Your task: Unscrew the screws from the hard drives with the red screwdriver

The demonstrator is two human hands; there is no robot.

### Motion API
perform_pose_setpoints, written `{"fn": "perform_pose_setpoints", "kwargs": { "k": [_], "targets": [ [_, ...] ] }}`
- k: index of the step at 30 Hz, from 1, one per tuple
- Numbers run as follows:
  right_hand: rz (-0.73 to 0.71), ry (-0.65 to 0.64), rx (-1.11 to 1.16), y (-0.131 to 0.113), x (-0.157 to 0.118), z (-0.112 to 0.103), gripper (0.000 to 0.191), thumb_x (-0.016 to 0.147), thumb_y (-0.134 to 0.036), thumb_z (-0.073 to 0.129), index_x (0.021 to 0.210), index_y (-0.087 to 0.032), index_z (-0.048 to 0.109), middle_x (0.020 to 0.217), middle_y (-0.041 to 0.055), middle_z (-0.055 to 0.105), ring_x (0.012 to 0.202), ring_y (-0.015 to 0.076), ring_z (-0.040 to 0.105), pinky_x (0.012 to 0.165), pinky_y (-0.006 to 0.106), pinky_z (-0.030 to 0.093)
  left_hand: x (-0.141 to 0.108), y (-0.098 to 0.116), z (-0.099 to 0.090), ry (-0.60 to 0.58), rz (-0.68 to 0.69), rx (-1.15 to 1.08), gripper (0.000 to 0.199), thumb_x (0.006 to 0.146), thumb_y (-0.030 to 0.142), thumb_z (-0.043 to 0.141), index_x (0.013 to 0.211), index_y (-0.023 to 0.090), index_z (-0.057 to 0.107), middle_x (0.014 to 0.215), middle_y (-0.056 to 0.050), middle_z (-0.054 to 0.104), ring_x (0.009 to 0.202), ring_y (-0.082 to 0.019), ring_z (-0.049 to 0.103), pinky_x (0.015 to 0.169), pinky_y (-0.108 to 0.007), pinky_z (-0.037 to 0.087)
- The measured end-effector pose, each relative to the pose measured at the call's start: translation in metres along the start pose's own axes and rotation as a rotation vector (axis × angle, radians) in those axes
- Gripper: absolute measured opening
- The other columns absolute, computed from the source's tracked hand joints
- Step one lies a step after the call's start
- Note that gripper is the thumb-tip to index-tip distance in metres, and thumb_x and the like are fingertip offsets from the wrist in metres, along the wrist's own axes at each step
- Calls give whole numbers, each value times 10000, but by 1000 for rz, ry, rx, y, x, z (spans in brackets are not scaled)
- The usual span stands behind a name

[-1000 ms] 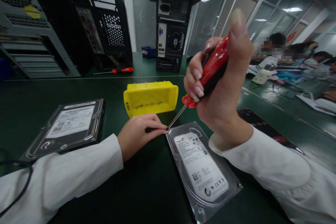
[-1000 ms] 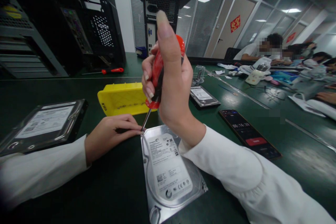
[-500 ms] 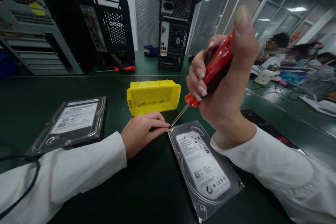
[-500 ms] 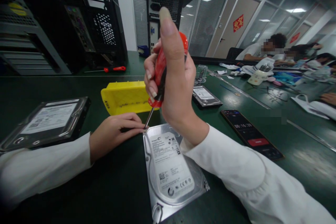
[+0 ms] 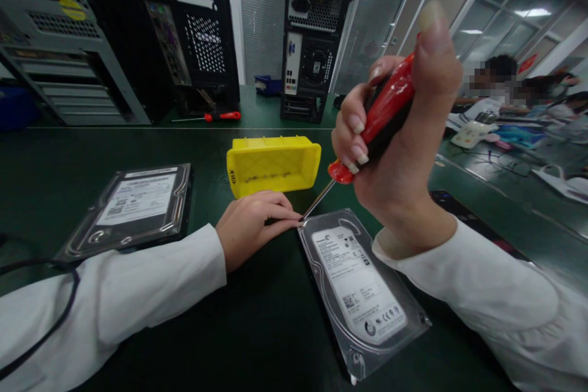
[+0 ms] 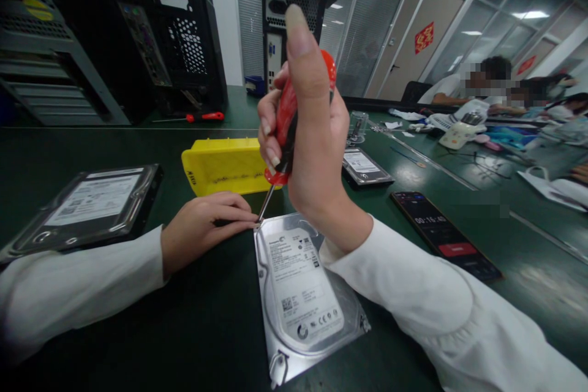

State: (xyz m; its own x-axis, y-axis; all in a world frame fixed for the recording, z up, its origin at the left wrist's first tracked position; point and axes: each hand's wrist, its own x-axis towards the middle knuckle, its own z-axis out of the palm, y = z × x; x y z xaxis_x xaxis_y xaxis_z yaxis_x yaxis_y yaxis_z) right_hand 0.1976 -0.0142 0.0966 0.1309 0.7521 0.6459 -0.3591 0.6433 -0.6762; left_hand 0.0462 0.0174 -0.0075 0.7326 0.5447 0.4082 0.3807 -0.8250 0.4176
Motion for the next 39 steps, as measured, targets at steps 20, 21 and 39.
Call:
{"fn": "perform_pose_setpoints", "kwargs": {
  "k": [20, 21, 39],
  "targets": [
    [8, -3, -220, -3, -3, 3, 417, 722, -601, 536, 696, -196, 442, 515, -60, 396, 383, 55, 312, 318, 188, 219, 1, 3, 2, 67, 39, 63, 137, 841, 278, 605, 857, 209, 723, 811, 6, 647, 720, -128, 599, 575, -211, 373],
    [11, 1, -220, -2, -3, 3, 417, 705, -599, 556, 694, -198, 443, 512, -60, 396, 381, 55, 305, 317, 192, 211, 1, 3, 2, 66, 36, 61, 136, 840, 277, 607, 856, 209, 723, 809, 6, 647, 718, -128, 600, 572, -211, 372],
    [52, -9, -197, 1, 1, -2, 352, 731, -522, 567, 719, -178, 491, 562, -55, 389, 423, 47, 299, 342, 171, 214, 3, 5, 0, 34, -75, -43, 100, 803, 248, 650, 840, 203, 731, 776, 10, 641, 665, -113, 585, 550, -211, 383]
  ]
}}
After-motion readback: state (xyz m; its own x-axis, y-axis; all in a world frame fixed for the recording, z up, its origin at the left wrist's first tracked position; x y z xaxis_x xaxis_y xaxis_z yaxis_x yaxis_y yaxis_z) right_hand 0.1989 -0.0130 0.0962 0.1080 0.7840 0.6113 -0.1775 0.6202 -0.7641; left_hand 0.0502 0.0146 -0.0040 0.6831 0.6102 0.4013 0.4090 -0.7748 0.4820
